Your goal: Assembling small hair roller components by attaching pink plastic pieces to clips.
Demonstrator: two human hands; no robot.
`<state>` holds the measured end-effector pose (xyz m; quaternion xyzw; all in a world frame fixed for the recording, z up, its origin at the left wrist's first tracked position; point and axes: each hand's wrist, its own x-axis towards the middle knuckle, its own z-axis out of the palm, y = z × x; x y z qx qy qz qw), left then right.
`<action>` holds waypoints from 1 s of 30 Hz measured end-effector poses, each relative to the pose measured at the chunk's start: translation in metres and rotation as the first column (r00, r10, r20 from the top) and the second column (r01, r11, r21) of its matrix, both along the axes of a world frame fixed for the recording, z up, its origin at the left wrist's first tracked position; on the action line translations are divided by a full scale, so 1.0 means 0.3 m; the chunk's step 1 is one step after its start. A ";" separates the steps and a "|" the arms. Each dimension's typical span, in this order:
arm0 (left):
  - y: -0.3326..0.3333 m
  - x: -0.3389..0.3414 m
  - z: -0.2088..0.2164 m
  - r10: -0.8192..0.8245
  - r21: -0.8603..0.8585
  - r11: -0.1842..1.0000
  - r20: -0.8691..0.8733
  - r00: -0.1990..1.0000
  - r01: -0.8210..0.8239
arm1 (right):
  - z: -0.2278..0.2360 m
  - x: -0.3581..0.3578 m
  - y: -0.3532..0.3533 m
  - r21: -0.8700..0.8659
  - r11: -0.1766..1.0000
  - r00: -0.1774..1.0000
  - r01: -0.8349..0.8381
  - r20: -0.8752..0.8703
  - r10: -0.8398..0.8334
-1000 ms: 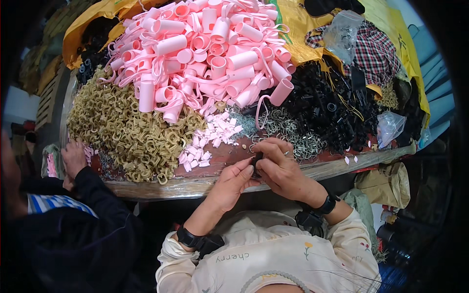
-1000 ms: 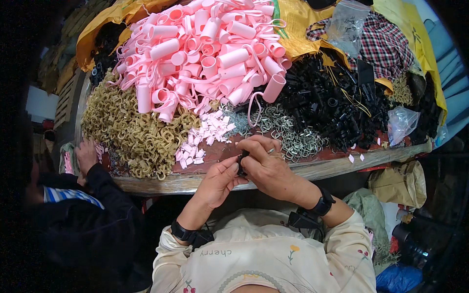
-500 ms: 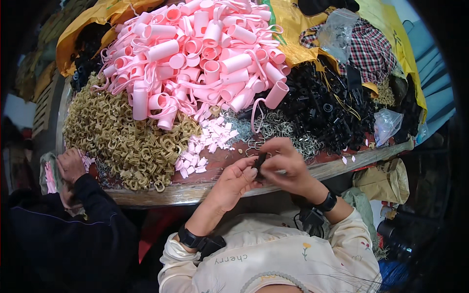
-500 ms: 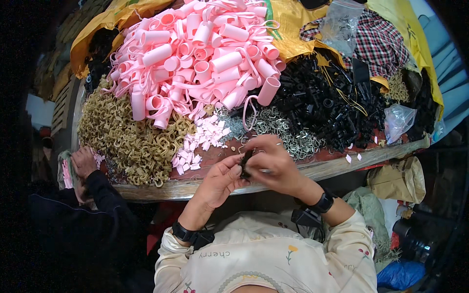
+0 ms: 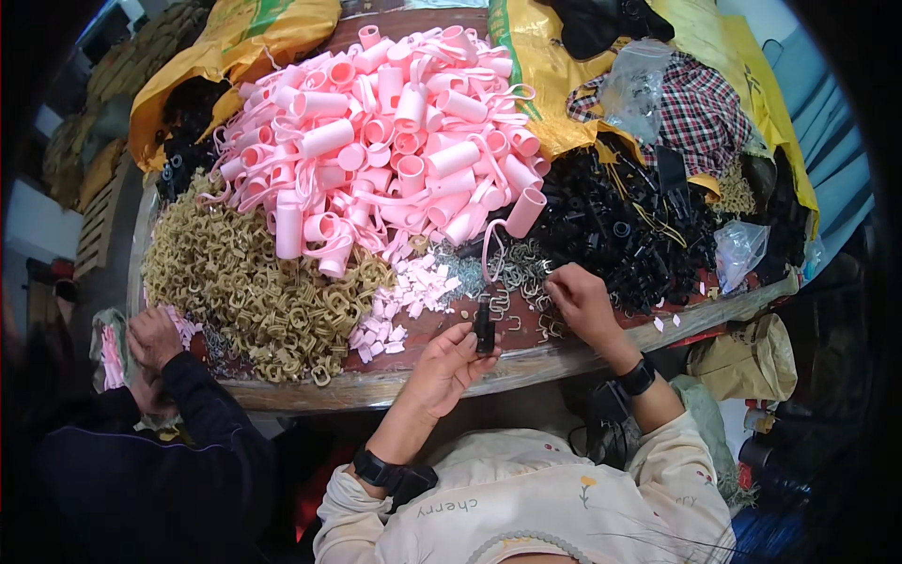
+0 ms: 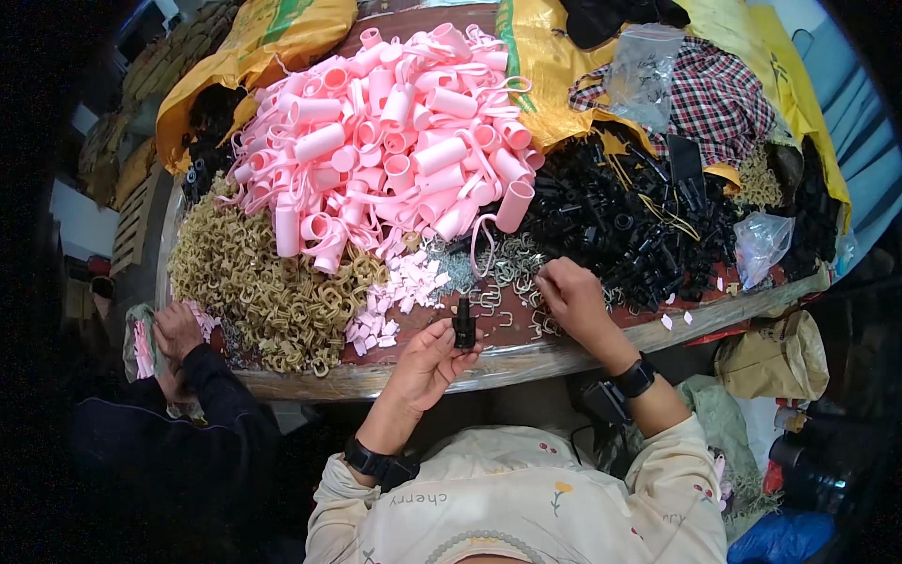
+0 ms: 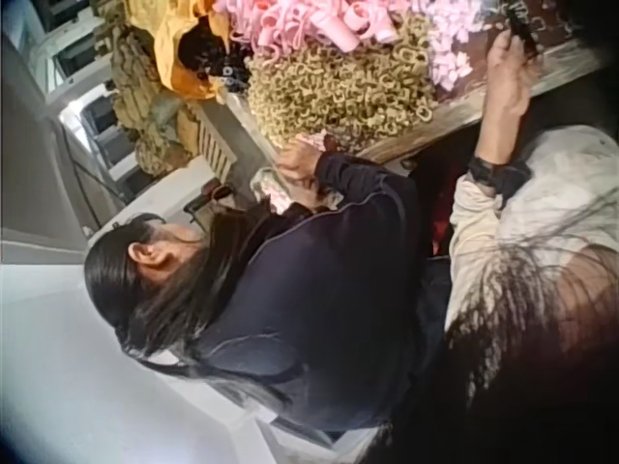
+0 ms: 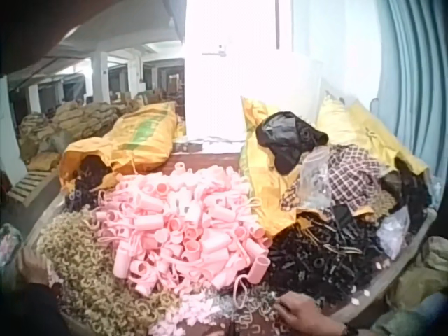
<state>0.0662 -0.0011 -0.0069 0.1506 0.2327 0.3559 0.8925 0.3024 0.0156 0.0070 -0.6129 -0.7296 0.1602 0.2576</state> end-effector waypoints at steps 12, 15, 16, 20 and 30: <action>0.029 0.047 0.011 0.019 0.021 1.000 0.040 0.999 -0.020 | 0.087 -0.074 -0.026 -0.437 0.828 0.604 -0.351 -0.782 -0.157; 0.028 0.049 0.009 0.000 0.075 0.997 0.080 0.997 -0.005 | 0.097 -0.103 -0.031 -0.412 0.830 0.624 -0.376 -0.775 -0.102; 0.026 0.050 0.006 -0.003 0.076 0.997 0.078 0.997 -0.003 | 0.101 -0.111 -0.032 -0.400 0.830 0.635 -0.388 -0.769 -0.074; 0.019 0.046 -0.003 -0.014 0.071 0.997 0.058 0.998 0.009 | 0.134 -0.134 -0.033 -0.355 0.875 0.861 -0.328 -0.494 0.122; 0.033 0.027 0.001 0.039 0.068 0.997 0.106 0.994 -0.047 | 0.073 -0.148 -0.049 -0.395 0.805 0.432 -0.443 -0.881 -0.195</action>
